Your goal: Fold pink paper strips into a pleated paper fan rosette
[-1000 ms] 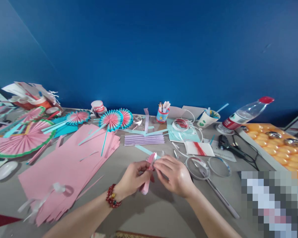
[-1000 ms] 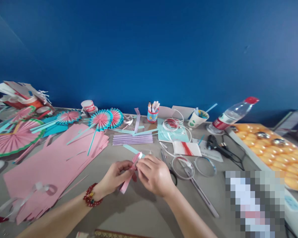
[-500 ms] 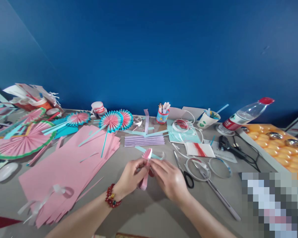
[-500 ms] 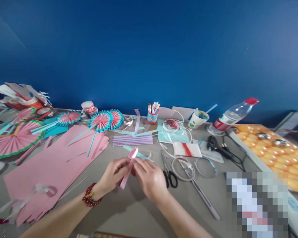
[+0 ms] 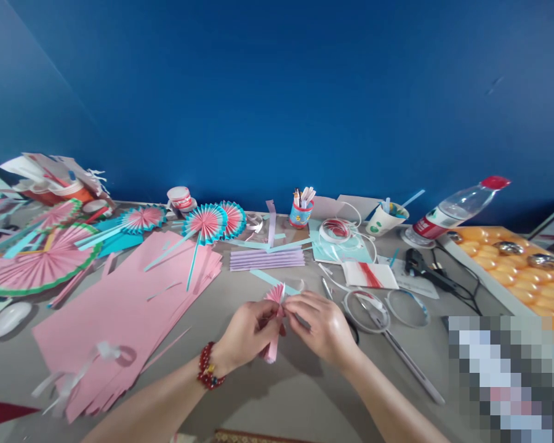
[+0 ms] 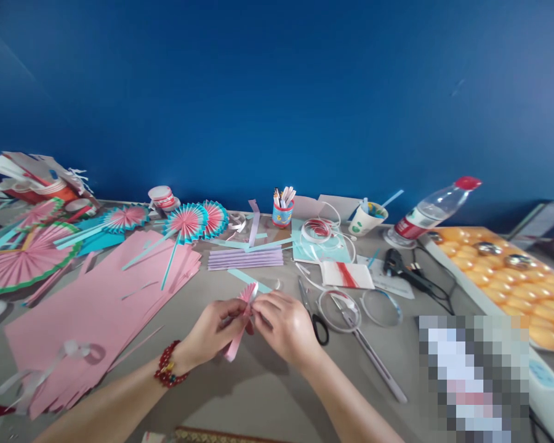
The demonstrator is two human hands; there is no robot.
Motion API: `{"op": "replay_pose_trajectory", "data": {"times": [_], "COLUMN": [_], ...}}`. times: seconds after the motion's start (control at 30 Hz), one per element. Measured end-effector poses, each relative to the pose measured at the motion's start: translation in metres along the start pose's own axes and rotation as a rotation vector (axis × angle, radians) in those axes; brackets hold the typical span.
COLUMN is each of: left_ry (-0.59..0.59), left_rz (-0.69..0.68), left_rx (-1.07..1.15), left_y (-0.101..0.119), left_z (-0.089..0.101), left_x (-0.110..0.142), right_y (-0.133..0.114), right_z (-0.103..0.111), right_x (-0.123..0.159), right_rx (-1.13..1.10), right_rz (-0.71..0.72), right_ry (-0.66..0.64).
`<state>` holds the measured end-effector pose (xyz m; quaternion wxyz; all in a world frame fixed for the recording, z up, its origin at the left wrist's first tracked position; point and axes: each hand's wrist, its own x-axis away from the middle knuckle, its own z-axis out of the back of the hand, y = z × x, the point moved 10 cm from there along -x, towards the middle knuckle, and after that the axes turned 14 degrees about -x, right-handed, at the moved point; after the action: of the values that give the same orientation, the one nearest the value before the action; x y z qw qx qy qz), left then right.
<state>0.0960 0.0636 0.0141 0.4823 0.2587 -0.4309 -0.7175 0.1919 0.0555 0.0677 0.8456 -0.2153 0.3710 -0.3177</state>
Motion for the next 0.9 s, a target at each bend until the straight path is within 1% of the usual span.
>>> {"op": "replay_pose_trajectory", "data": {"times": [0.23,0.43,0.57,0.63,0.73,0.8,0.9], "left_ry": [-0.009,0.027,0.043,0.046,0.026,0.022,0.019], "left_rz": [0.019,-0.017,-0.028,-0.022,-0.002,0.010,0.031], "left_rx": [-0.003,-0.185,-0.214,-0.183,-0.052,0.063,0.204], "left_y": [-0.007,-0.005,-0.001,0.001,0.002,-0.001,-0.008], "left_z": [-0.002,0.001,0.001,0.002,0.002,0.003,0.003], "left_x": [0.001,0.002,0.004,0.005,0.003,0.001,-0.001], "right_y": [0.001,0.005,-0.002,-0.006,-0.011,-0.011,-0.008], "right_z": [0.001,0.000,-0.006,-0.008,-0.009,-0.009,-0.004], "right_x": [0.000,-0.001,0.001,0.003,0.005,0.005,0.003], "right_rx": [-0.038,-0.032,0.034,0.091,0.154,0.129,0.026], "right_rz": [0.002,-0.018,-0.001,0.008,0.018,0.028,0.040], "right_ry": [-0.011,-0.017,-0.032,-0.010,0.034,0.037,0.041]}}
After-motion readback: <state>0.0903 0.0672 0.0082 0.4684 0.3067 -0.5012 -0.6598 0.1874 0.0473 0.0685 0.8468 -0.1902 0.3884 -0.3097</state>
